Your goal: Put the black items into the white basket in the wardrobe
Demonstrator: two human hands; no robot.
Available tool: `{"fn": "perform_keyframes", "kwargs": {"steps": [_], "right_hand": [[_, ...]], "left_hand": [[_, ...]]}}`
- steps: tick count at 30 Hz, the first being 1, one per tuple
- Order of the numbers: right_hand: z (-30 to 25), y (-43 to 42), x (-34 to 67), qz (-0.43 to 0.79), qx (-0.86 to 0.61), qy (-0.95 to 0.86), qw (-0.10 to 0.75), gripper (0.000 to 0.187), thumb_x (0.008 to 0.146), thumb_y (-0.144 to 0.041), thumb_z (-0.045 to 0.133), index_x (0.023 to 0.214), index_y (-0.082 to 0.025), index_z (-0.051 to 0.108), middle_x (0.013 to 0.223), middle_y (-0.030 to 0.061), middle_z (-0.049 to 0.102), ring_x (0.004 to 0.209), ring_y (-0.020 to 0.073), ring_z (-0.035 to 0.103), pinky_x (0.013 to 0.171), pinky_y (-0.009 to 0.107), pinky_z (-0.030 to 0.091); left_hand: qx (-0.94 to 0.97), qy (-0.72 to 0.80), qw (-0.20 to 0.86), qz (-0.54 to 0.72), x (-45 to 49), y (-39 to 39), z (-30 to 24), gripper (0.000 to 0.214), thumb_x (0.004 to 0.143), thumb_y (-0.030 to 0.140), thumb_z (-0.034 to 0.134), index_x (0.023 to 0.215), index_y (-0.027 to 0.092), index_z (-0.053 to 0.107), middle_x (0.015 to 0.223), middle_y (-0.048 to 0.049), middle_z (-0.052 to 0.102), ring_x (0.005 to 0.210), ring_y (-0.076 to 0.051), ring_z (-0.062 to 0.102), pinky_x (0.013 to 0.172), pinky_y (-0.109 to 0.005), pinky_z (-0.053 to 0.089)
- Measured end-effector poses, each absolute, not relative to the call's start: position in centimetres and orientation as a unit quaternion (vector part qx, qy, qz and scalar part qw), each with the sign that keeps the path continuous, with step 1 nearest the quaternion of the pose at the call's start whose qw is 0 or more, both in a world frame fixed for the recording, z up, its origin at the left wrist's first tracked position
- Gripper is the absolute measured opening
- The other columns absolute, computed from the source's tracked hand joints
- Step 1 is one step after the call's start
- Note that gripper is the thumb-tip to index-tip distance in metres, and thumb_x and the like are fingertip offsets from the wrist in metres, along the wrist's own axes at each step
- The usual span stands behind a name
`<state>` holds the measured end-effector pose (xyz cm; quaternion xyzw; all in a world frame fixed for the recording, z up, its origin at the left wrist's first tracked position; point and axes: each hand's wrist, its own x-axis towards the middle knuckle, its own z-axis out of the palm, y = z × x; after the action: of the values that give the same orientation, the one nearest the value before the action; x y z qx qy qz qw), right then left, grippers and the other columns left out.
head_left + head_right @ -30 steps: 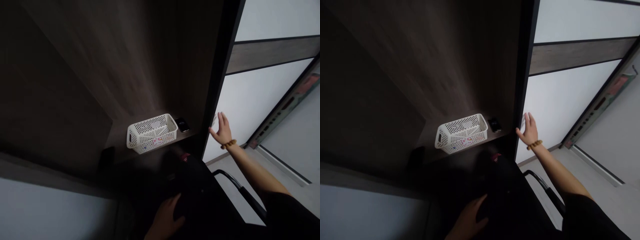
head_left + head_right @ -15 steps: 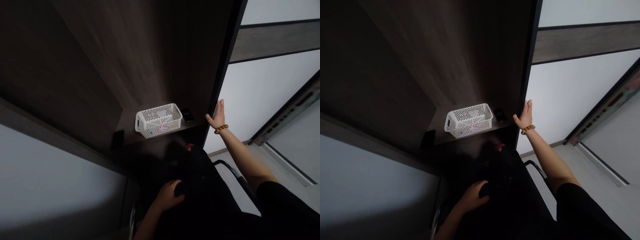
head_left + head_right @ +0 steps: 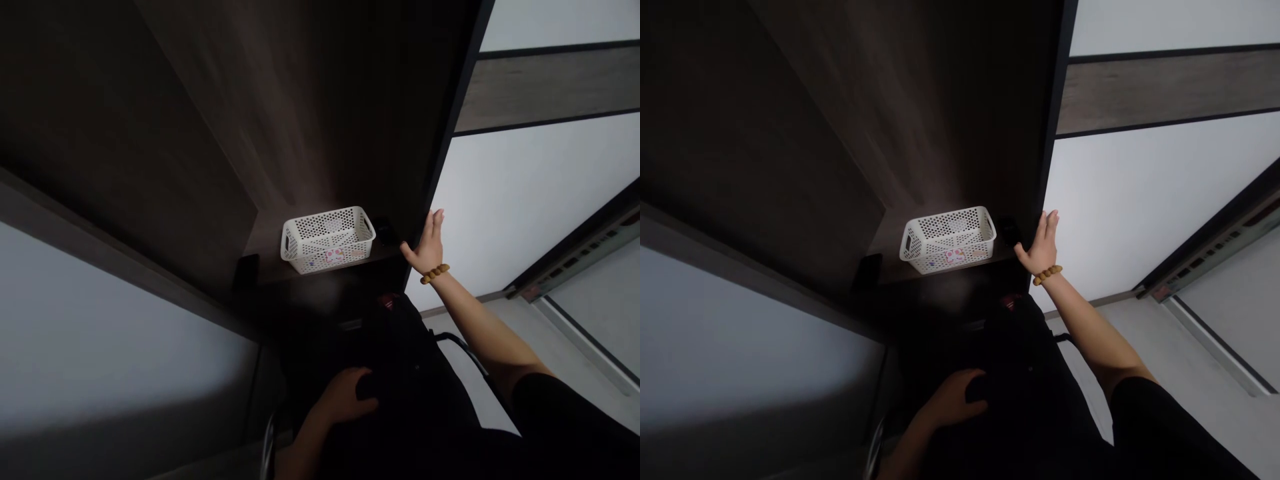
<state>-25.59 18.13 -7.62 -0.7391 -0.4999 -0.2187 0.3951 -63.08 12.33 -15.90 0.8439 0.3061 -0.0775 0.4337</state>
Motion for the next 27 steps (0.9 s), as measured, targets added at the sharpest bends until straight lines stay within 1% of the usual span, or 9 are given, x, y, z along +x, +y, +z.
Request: {"fn": "perform_keyframes", "kwargs": {"steps": [6,12,16,18,19,21,23,25,27], "right_hand": [[-7.6,18.5,-27.1,-0.232,-0.738,-0.494,0.397,0.115,0.087,-0.043,0.059,0.171,-0.014,-0.015,0.179,0.0211,-0.019,0.166,0.0497,-0.004,0.124,0.074,0.032],[-8.0,19.1,-29.1,-0.227,-0.735,-0.505,0.390,0.119,0.085,-0.042,0.060,0.170,-0.015,-0.018,0.179,0.0222,-0.018,0.165,0.0514,0.002,0.122,0.076,0.035],[-7.6,18.4,-30.7,-0.213,-0.727,-0.539,0.369,0.118,0.083,-0.039,0.064,0.172,-0.011,-0.008,0.180,0.0243,-0.013,0.165,0.0512,0.007,0.124,0.072,0.036],[-7.1,17.6,-31.4,-0.202,-0.716,-0.565,0.358,0.118,0.081,-0.038,0.067,0.173,-0.009,-0.001,0.180,0.0250,-0.009,0.164,0.0514,0.011,0.125,0.072,0.034],[-6.8,17.2,-31.7,-0.194,-0.709,-0.581,0.350,0.117,0.080,-0.037,0.069,0.173,-0.009,0.004,0.180,0.0247,-0.006,0.164,0.0513,0.013,0.125,0.072,0.034],[-6.2,16.5,-32.1,-0.181,-0.696,-0.609,0.335,0.108,0.083,-0.037,0.072,0.173,-0.012,0.017,0.181,0.0230,0.006,0.162,0.0494,0.021,0.124,0.069,0.036],[-5.6,15.7,-32.4,-0.179,-0.687,-0.621,0.331,0.086,0.092,-0.041,0.072,0.167,-0.019,0.037,0.176,0.0199,0.026,0.157,0.0438,0.036,0.122,0.066,0.040],[-4.9,14.7,-32.1,-0.186,-0.682,-0.621,0.337,0.066,0.099,-0.047,0.069,0.157,-0.022,0.051,0.167,0.0154,0.044,0.149,0.0369,0.047,0.121,0.063,0.043],[-4.1,13.4,-30.9,-0.195,-0.680,-0.617,0.345,0.066,0.099,-0.050,0.066,0.157,-0.023,0.050,0.166,0.0157,0.044,0.151,0.0371,0.045,0.121,0.064,0.041]], "left_hand": [[0.829,0.303,0.459,-0.098,-62.2,10.5,-17.3,0.074,0.074,0.048,0.079,0.144,0.023,0.068,0.149,-0.0105,0.068,0.138,-0.033,0.063,0.121,-0.047,0.045],[0.834,0.285,0.467,-0.074,-61.6,9.9,-16.2,0.070,0.082,0.054,0.075,0.145,0.025,0.066,0.151,-0.0097,0.067,0.139,-0.032,0.062,0.122,-0.046,0.044],[0.842,0.286,0.454,-0.053,-61.5,9.6,-16.4,0.051,0.100,0.053,0.051,0.136,0.024,0.072,0.140,-0.0085,0.074,0.133,-0.028,0.067,0.118,-0.043,0.048],[0.851,0.297,0.430,-0.047,-61.2,9.4,-16.9,0.053,0.107,0.049,0.035,0.132,0.025,0.075,0.134,-0.0076,0.077,0.128,-0.027,0.070,0.116,-0.044,0.051],[0.862,0.305,0.403,-0.041,-61.0,9.4,-17.1,0.053,0.107,0.048,0.034,0.134,0.026,0.074,0.135,-0.0081,0.077,0.128,-0.029,0.071,0.115,-0.046,0.053],[0.896,0.315,0.313,-0.013,-59.9,9.9,-16.6,0.052,0.101,0.047,0.046,0.142,0.027,0.070,0.147,-0.0103,0.070,0.136,-0.034,0.065,0.120,-0.053,0.050],[0.929,0.314,0.188,0.054,-57.9,11.2,-14.6,0.058,0.094,0.042,0.058,0.150,0.031,0.063,0.162,-0.0091,0.057,0.152,-0.037,0.050,0.131,-0.058,0.037],[0.938,0.303,0.061,0.159,-54.8,13.2,-11.0,0.059,0.095,0.036,0.056,0.155,0.037,0.058,0.170,-0.0049,0.047,0.162,-0.032,0.035,0.137,-0.057,0.024],[0.918,0.284,-0.048,0.274,-50.7,15.6,-6.4,0.061,0.100,0.034,0.050,0.161,0.027,0.050,0.174,-0.0098,0.039,0.166,-0.029,0.023,0.139,-0.059,0.016]]}}
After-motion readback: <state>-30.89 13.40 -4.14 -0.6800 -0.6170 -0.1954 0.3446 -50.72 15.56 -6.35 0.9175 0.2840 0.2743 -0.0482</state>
